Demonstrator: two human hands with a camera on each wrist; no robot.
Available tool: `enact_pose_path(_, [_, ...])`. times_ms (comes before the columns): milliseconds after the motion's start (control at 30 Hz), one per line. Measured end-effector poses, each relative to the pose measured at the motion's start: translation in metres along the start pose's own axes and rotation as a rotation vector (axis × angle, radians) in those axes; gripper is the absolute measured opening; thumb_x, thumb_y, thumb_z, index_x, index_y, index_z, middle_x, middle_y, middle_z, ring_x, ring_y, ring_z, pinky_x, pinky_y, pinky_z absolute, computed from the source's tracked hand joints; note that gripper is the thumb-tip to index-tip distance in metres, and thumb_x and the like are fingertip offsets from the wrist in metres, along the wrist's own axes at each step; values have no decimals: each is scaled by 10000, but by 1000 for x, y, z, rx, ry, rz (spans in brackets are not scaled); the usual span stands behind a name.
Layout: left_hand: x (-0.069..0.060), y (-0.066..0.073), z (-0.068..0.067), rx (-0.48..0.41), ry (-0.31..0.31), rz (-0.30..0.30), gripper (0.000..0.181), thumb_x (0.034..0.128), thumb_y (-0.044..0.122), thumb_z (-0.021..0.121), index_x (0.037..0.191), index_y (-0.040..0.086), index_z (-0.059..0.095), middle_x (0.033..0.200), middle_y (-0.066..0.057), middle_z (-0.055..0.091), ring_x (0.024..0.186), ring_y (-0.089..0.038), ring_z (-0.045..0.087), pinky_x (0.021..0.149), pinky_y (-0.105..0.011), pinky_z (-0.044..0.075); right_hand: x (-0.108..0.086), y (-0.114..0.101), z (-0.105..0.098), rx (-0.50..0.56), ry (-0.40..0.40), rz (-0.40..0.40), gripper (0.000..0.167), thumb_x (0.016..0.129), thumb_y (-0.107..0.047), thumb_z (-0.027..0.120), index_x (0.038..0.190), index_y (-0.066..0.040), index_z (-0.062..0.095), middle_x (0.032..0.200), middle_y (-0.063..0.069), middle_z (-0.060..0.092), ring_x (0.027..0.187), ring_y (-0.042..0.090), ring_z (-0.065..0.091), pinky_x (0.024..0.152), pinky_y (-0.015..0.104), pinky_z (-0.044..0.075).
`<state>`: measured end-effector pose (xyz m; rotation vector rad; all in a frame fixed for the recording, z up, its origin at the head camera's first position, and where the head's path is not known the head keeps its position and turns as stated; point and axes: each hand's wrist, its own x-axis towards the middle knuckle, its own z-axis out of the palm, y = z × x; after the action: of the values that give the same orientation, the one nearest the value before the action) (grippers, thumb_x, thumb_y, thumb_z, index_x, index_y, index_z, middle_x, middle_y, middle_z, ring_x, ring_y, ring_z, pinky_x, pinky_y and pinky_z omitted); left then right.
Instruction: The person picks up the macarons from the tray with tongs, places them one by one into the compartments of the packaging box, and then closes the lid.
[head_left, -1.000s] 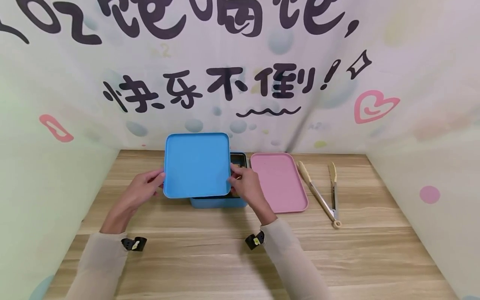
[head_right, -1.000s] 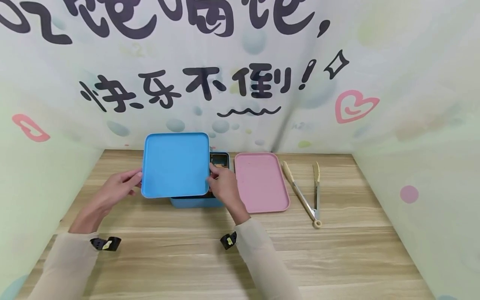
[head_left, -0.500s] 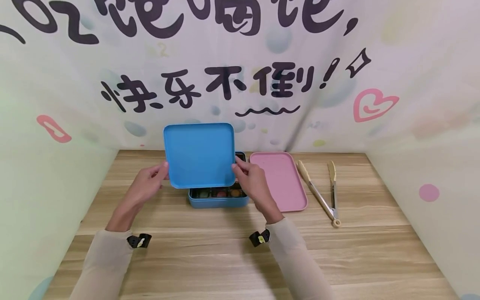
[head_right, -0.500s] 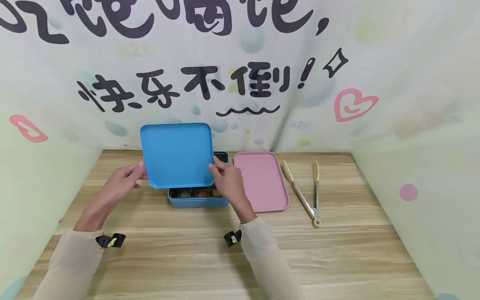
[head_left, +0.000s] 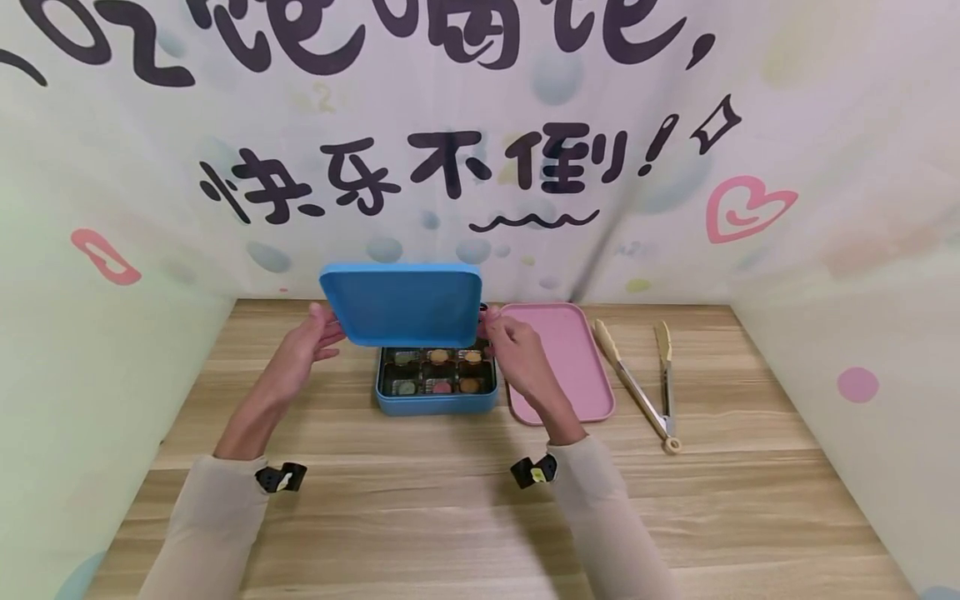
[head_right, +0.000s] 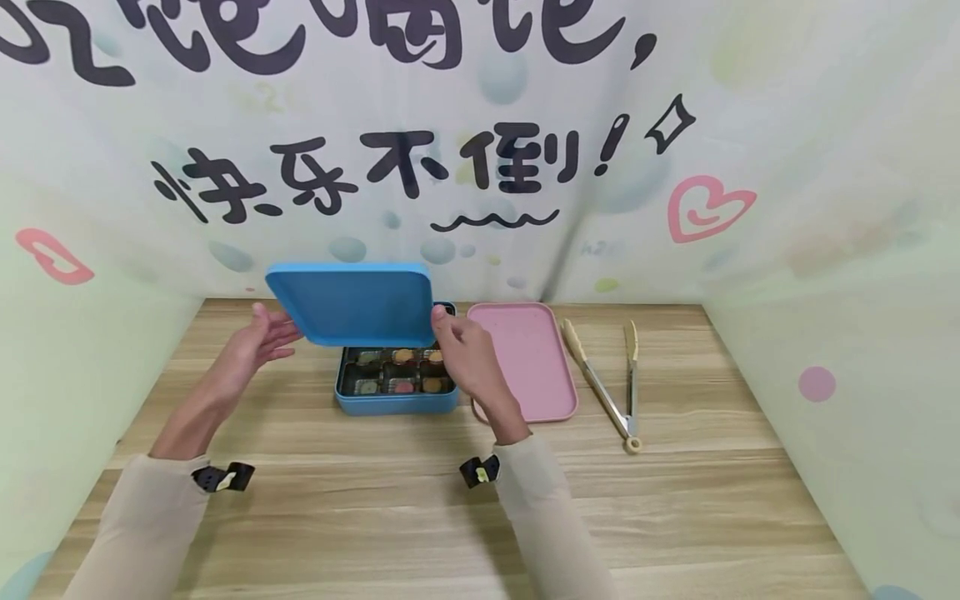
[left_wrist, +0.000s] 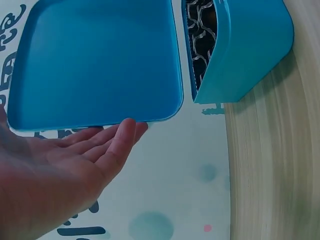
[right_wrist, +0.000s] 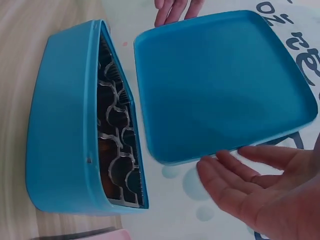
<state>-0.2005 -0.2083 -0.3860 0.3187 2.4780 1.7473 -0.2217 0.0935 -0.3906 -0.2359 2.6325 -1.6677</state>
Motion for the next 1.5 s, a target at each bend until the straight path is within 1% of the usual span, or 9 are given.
enact_pose_path(233, [-5,0,-3,-11,-40,66,764,1061,497,64,1507,-86,277,1558,-307,284,1456,-491,225,1157,-665,193,-2,-1,-3,-11,-42,-24,966,923,-758,209,1339,25,591,1330,198,619,1220,328,608,963,459,543])
enact_pose_path(500, [-6,5,-5,17,-108,80,771,1057,529,100,1553,-54,195,1608,-274,183,1492,-463,137,1171,-651,162,-3,2,-3,-123,13,-15,990,879,-819,195,1161,-16,702,1021,158,704,924,320,647,820,426,513])
enact_pose_path(600, [-7,6,-5,14,-112,50,789,1055,544,126,1550,-68,181,1610,-283,157,1490,-472,127,1178,-646,143,-3,3,-3,-129,8,-13,904,925,-781,229,1042,-14,691,781,110,571,789,277,560,724,366,434])
enact_pose_path(700, [-9,7,-7,2,-119,1,834,1042,582,169,1550,-80,149,1616,-293,102,1484,-498,95,1182,-655,94,-3,2,-4,-126,-18,-37,795,951,-747,290,948,-33,639,777,84,498,799,241,519,739,372,417])
enact_pose_path(900, [-9,6,-9,-3,-124,-4,733,1064,504,293,1568,-16,182,1637,-247,67,1483,-466,100,1172,-661,137,-2,6,-9,-97,-145,-131,695,956,-703,394,1220,-96,607,1184,120,583,1159,268,544,1042,530,461])
enact_pose_path(1033, [-9,3,-10,-5,-105,-10,660,1067,411,392,1580,40,205,1623,-236,140,1464,-456,166,1154,-681,165,-1,14,-11,-63,-225,-182,715,974,-659,420,1457,-137,489,1404,113,496,1301,273,466,1066,554,439])
enact_pose_path(1200, [-7,0,-11,-52,-104,-17,677,1048,307,479,1592,63,157,1647,-170,142,1493,-391,174,1182,-620,188,2,30,-7,-43,-297,-252,657,1014,-543,452,1541,-159,366,1509,106,394,1343,280,416,1075,560,418])
enact_pose_path(1400, [5,-12,0,-40,-164,-19,764,1012,252,587,1604,124,121,1661,-107,113,1429,-376,332,1084,-315,423,4,52,-7,-55,-252,-300,787,963,-619,487,1581,-183,272,1570,78,324,1376,280,391,1083,589,390])
enact_pose_path(1500, [12,-17,9,-31,-180,-37,857,968,257,662,1607,136,103,1652,-138,131,1406,-395,362,1062,-340,456,7,61,-9,-56,-231,-311,827,949,-629,507,1587,-171,251,1596,82,288,1416,290,354,1090,625,363])
